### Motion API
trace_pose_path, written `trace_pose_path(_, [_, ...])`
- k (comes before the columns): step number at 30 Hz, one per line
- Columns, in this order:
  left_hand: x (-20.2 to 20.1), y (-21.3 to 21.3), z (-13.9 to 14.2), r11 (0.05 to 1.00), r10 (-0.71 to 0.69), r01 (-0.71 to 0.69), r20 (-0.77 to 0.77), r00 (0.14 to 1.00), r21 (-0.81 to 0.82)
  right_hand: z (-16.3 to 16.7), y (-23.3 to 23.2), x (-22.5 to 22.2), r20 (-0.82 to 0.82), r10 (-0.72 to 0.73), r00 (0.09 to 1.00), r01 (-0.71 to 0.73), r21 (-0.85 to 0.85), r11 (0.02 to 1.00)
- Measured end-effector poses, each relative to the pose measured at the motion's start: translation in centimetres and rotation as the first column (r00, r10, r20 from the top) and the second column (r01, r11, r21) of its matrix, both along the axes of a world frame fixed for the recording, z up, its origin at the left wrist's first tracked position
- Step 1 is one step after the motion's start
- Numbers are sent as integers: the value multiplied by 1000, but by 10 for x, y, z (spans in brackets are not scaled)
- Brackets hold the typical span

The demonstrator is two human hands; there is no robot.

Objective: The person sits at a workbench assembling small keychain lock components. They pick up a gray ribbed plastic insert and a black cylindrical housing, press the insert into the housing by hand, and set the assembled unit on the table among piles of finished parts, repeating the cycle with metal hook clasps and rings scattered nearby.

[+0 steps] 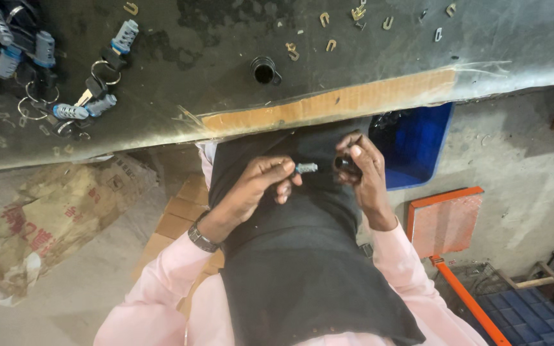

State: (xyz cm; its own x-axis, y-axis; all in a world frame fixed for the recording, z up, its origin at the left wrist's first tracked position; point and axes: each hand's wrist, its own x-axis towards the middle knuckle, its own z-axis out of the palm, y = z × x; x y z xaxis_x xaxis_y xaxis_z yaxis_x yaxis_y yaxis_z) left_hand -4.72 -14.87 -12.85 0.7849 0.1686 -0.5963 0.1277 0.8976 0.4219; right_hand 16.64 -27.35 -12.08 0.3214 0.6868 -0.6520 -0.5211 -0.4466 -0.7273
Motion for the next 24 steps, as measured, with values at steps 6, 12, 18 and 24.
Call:
trace_pose_path(6, [-11, 9, 5, 997, 79, -76, -109, 991, 33, -12, -1, 13, 306, 188, 933, -198, 2, 980])
trace_pose_path(12, [-17, 12, 6, 908, 37, 1, -83, 996, 418, -10, 1, 20, 439, 280, 854, -296, -32, 955])
trace_pose_path(18, [-11, 12, 13, 971, 35, -29, -20, 999, 237, -7, -18, 24, 469, 250, 847, -252, -60, 966])
trace_pose_path(24, [1, 9, 43, 996, 17, -24, 76, 997, 89, -11, -31, 19, -138, -78, 987, 85, 46, 995])
